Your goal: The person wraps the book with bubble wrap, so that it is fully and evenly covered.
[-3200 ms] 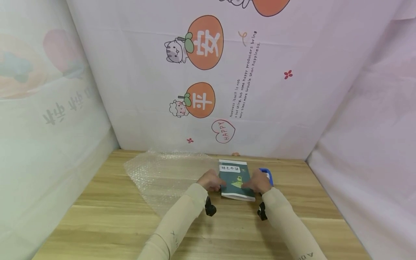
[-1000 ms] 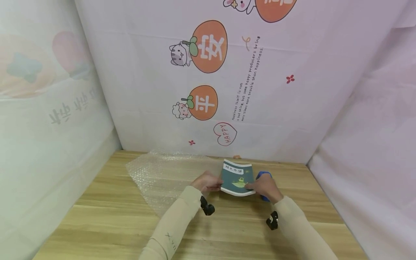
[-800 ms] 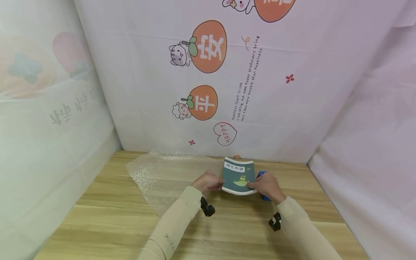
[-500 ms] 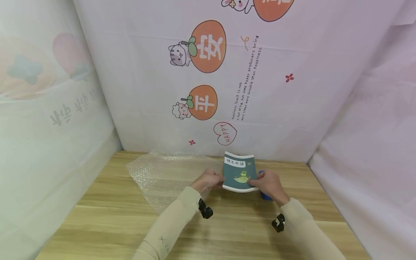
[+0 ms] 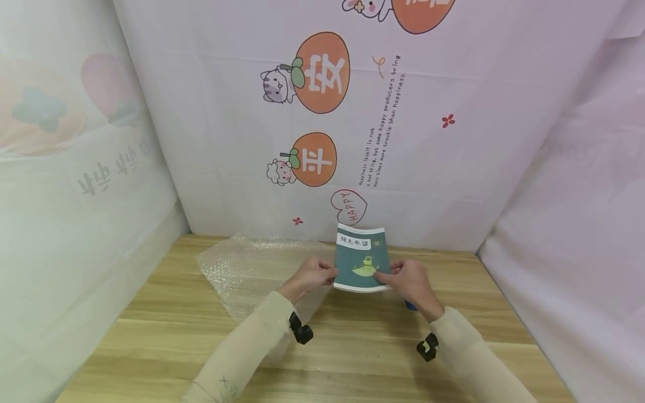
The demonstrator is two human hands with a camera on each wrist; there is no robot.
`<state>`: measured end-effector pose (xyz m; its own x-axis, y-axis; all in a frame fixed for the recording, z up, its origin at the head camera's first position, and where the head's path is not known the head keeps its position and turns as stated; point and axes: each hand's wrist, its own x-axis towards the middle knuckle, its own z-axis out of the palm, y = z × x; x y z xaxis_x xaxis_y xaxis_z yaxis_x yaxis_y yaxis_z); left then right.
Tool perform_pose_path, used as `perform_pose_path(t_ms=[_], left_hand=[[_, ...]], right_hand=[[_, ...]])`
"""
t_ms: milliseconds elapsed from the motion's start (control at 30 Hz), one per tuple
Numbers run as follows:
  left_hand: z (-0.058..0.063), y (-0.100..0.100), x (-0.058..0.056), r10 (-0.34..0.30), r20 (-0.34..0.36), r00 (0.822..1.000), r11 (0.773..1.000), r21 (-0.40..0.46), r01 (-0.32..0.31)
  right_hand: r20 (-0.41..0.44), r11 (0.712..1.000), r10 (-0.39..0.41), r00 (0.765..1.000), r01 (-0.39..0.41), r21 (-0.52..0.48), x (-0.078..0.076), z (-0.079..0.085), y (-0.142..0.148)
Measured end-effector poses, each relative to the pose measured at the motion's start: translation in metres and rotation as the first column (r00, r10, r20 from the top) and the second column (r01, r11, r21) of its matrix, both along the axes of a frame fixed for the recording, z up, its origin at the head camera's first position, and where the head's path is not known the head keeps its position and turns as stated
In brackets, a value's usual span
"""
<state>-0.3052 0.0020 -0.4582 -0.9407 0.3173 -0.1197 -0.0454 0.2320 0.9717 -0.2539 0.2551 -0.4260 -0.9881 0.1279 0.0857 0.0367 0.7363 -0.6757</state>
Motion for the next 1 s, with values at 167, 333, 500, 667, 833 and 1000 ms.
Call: perform_pose_path(t_ms=[167, 333, 500, 667, 833, 1000], left_hand=[[0.003, -0.018, 0.004, 0.012, -0.003, 1.0, 1.0, 0.004, -0.012], [0.005, -0.038, 0.008, 0.047, -0.002, 0.999, 0.998, -0.05, -0.048], [0.004, -0.059, 0.013, 0.118, 0.006, 0.993, 0.99, -0.079, -0.117], [0.002, -0.083, 0.017, 0.193, 0.019, 0.981, 0.977, -0.101, -0.19], [0.007, -0.108, 0.024, 0.239, -0.004, 0.971, 0.96, -0.149, -0.237], [0.01, -0.13, 0.031, 0.272, -0.045, 0.961, 0.943, -0.185, -0.276]], right_hand=[[-0.016, 1.0, 0.024, 1.0, -0.024, -0.015, -0.003, 0.001, -0.015], [-0.017, 0.994, 0.064, 0.998, -0.065, -0.087, -0.01, -0.001, -0.033], [-0.015, 0.991, 0.094, 0.995, -0.095, -0.096, -0.017, -0.003, -0.056], [-0.04, 0.988, 0.129, 0.991, -0.132, -0.082, -0.021, -0.005, -0.085], [-0.076, 0.982, 0.162, 0.984, -0.168, -0.084, -0.027, -0.009, -0.111], [-0.106, 0.975, 0.2, 0.974, -0.208, -0.073, -0.033, -0.015, -0.132]])
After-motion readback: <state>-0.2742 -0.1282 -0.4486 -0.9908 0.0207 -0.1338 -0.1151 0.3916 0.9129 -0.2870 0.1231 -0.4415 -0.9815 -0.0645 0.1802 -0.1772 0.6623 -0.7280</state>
